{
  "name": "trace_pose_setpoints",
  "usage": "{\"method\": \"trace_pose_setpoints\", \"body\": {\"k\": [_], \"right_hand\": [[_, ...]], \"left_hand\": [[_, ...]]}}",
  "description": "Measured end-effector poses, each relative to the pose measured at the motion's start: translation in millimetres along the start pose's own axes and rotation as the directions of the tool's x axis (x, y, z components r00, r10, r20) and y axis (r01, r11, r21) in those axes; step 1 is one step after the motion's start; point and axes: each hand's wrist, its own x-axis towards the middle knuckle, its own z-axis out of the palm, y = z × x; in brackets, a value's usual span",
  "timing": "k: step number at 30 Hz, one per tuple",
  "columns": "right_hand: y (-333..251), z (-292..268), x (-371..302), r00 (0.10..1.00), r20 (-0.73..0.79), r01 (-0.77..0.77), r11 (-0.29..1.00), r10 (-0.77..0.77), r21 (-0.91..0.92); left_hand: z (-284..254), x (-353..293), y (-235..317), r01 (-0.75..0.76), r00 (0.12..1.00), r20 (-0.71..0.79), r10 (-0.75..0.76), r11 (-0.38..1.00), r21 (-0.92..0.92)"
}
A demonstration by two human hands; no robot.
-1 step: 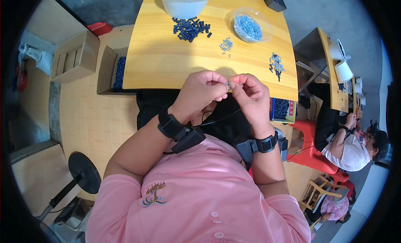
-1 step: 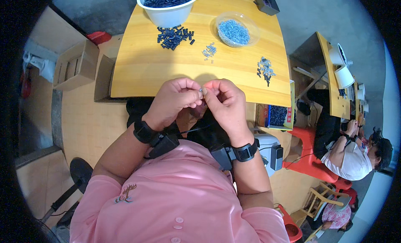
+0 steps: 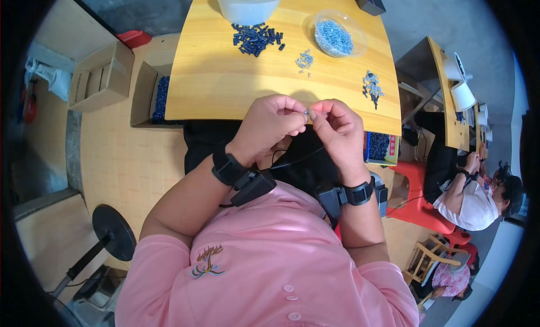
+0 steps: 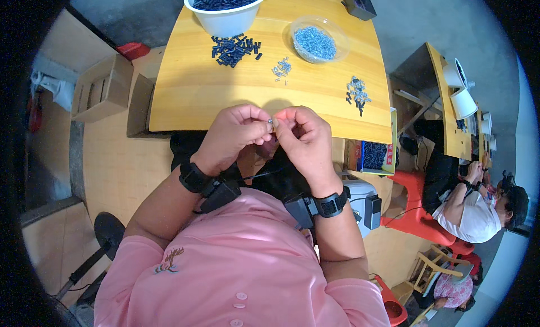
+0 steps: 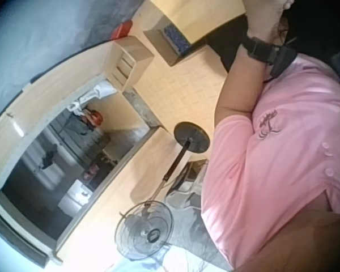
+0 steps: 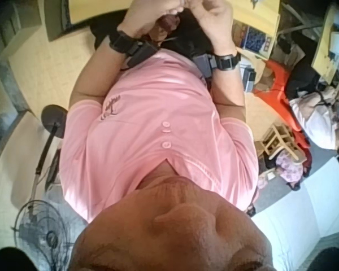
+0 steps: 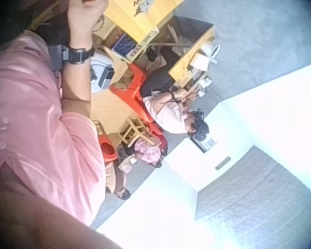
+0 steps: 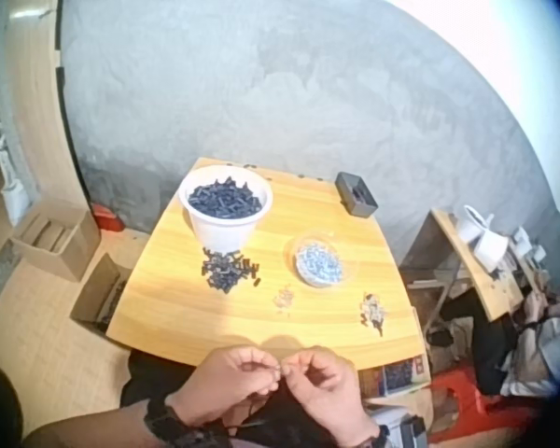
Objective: Assembling small plastic components at a workshop table.
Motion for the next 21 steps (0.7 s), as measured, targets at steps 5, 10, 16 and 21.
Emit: {"method": "trace_pose_setpoints", "body": {"k": [5, 10, 16, 21], "right_hand": [[5, -2, 2, 0.994, -0.055, 0.086, 0.983, -0.096, -0.164], [5, 0, 0, 0.99, -0.088, 0.087, 0.968, -0.11, -0.234], [10, 4, -2, 0.979, -0.156, 0.087, 0.966, -0.128, -0.243], [4, 6, -4, 0.989, -0.145, 0.003, 1.0, -0.006, -0.021]], "left_hand": [[1, 3, -4, -0.044, 0.999, -0.021, 0.042, 0.995, -0.084], [4, 1, -8, -0.081, 0.995, -0.073, 0.073, 0.991, -0.104], [6, 5, -15, -0.139, 0.989, -0.066, 0.132, 0.984, -0.11], [5, 7, -19, -0.246, 0.969, -0.013, 0.247, 0.958, -0.15]]}}
